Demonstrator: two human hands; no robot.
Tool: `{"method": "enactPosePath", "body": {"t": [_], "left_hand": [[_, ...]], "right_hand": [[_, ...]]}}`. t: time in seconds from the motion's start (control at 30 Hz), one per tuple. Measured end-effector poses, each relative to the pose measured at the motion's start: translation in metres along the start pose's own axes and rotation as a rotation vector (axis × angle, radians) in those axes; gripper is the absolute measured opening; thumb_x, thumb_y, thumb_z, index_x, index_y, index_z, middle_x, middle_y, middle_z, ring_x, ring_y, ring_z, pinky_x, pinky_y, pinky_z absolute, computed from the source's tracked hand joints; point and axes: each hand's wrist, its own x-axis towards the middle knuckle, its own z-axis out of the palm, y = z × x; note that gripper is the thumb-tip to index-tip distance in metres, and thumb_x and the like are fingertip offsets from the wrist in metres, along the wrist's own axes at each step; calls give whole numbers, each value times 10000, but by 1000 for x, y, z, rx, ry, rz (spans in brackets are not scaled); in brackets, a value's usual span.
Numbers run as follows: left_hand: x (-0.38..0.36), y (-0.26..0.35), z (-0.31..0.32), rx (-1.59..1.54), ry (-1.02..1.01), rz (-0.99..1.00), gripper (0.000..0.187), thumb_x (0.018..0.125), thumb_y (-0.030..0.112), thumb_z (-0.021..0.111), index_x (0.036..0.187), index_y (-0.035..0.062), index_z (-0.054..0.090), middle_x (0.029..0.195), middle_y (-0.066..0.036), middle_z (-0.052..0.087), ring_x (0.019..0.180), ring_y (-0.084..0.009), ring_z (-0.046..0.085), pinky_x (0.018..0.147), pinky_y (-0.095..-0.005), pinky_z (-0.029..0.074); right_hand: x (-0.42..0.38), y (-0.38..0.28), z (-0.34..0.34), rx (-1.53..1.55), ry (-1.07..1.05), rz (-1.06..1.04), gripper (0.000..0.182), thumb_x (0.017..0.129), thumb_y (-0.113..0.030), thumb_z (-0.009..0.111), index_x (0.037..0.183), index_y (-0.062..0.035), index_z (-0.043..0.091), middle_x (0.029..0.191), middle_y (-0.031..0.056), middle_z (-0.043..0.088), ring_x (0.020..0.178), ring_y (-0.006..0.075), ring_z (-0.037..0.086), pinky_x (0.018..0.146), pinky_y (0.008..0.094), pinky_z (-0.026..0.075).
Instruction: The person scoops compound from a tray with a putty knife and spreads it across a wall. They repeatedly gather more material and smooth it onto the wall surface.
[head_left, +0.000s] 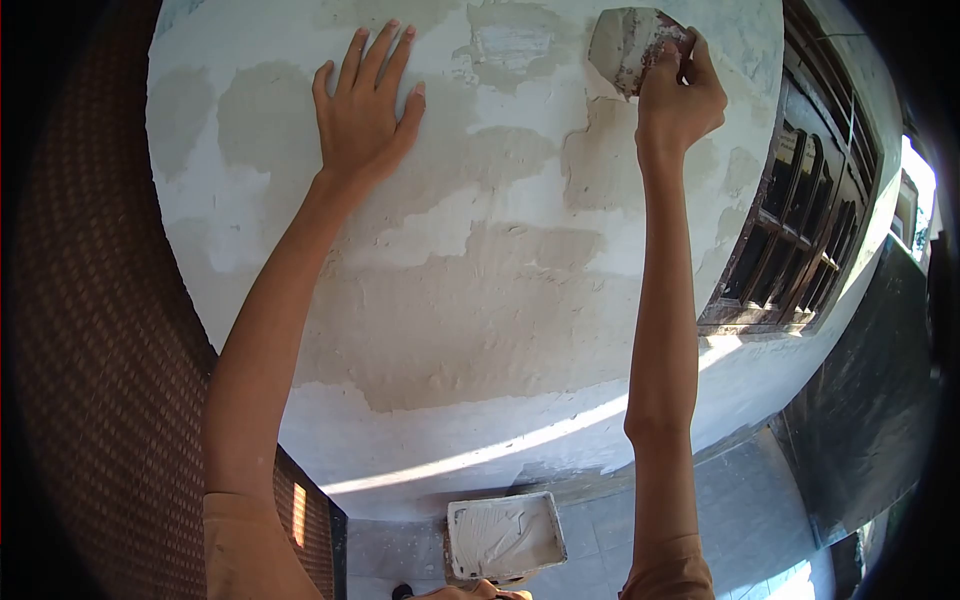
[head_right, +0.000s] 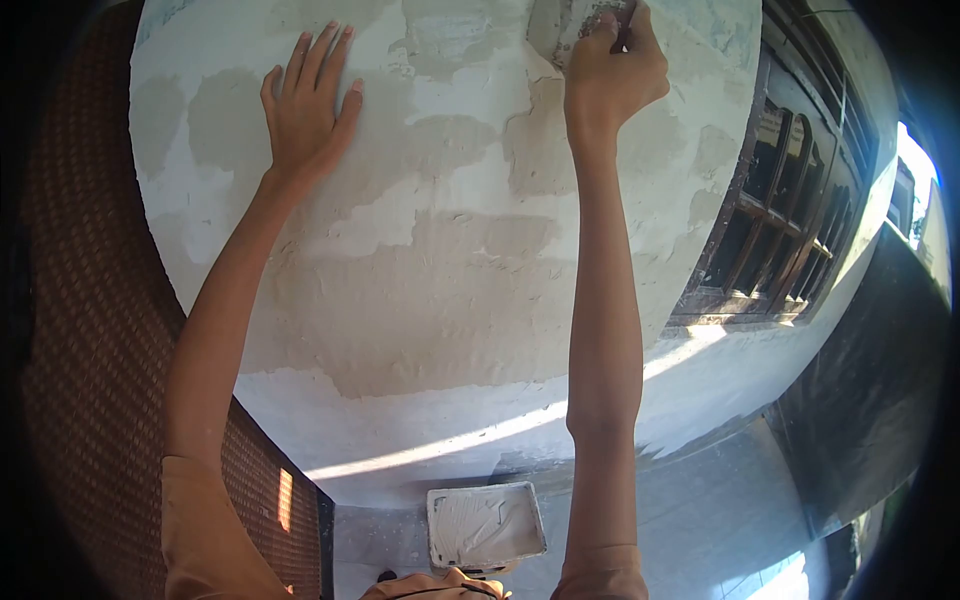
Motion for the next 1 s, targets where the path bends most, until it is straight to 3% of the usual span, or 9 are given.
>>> {"method": "enactPosePath", "body": {"t": [0.17,0.23,0.4,0.5,0.63,0.7,0.83,0.9,1.0], "left_hand": [[2,0,-1,23,-3,5,589,915,240,516,1488,208,382,1532,3,372,1426,-236,306,1111,-526,187],[1,-3,-1,76,-4,10,570,906,258,534,1464,209,430,1518,13,399,1406,-212,341,1094,-516,210],[0,0,3,12,40,4,579,891,249,545,1459,203,436,1512,9,410,1402,-218,346,1084,-519,215],[1,1,2,6,28,-7,588,893,230,531,1469,198,414,1520,-1,394,1413,-229,327,1086,-525,199],[0,1,1,-19,18,-8,590,899,217,515,1476,195,397,1525,-9,383,1422,-240,315,1094,-526,180],[0,2,1,-24,22,-12,586,900,220,516,1474,195,401,1523,-8,386,1420,-241,319,1096,-520,180],[1,3,0,-24,20,-17,576,902,224,521,1467,197,412,1517,-3,394,1417,-239,326,1100,-505,191],[1,3,-2,-11,11,-23,575,901,224,524,1465,198,414,1517,-2,395,1416,-236,327,1102,-501,196],[2,4,-3,-7,0,-25,574,900,224,530,1463,200,418,1515,-1,398,1415,-231,331,1104,-496,204]], "right_hand": [[-43,-16,28,-27,-338,63,358,889,-138,655,1238,-55,659,925,156,734,729,146,643,775,300,510],[-30,12,16,-151,-148,-48,349,892,-106,640,1232,-30,655,895,145,731,734,153,664,761,296,524],[-15,-9,3,129,70,117,354,882,-43,630,1234,-16,652,886,133,729,729,128,649,728,300,531],[-36,-28,33,6,-240,121,353,881,-94,642,1228,-35,659,850,125,731,694,144,643,721,305,516],[-19,-1,24,-156,-61,7,330,881,-102,637,1202,-31,669,838,115,729,692,141,643,717,314,514],[-14,-3,13,26,63,175,321,877,-96,641,1188,-19,673,860,122,731,703,137,645,721,309,517],[-32,-16,42,76,-139,118,337,871,-102,656,1195,-10,669,865,127,728,749,132,650,747,292,509],[-40,-16,58,129,-284,76,380,884,-53,610,1257,19,617,829,174,718,684,150,626,626,303,505],[-29,-9,44,-73,-125,112,334,863,-110,664,1182,-13,678,874,119,728,747,156,654,761,299,509]]}}
